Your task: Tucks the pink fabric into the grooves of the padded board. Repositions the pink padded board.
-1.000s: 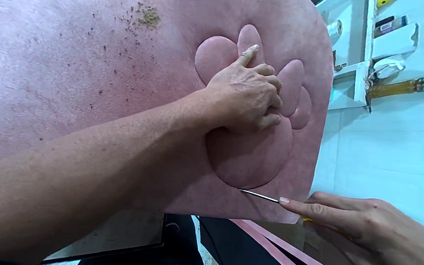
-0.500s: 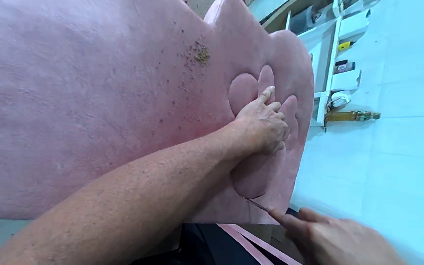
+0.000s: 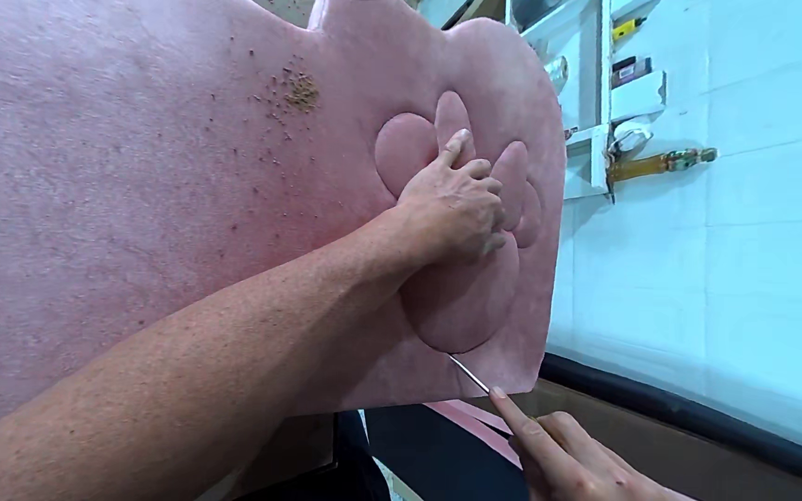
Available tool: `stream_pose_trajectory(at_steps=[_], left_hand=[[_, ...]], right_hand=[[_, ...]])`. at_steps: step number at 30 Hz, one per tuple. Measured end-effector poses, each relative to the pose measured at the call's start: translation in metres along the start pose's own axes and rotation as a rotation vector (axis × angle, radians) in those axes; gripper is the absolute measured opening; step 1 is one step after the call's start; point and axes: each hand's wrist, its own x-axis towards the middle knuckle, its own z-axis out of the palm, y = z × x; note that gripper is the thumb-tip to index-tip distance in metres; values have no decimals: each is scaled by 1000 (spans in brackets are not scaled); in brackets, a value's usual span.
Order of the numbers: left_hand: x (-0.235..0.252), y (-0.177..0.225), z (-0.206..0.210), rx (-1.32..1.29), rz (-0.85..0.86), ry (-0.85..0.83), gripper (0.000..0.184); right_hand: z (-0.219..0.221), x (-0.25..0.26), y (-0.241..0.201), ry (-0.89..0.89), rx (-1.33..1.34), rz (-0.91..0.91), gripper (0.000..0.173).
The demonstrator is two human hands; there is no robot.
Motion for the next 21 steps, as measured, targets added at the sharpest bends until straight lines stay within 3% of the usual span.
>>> stream_pose_trajectory(at_steps=[14,21], left_hand=[[-3,-2,2,50,27,48,47],[-5,-1,3,79,64,96,44]], right_hand=[[77,-39,-15,392,87,149,34],[76,-36,-10,398,67,163,51]])
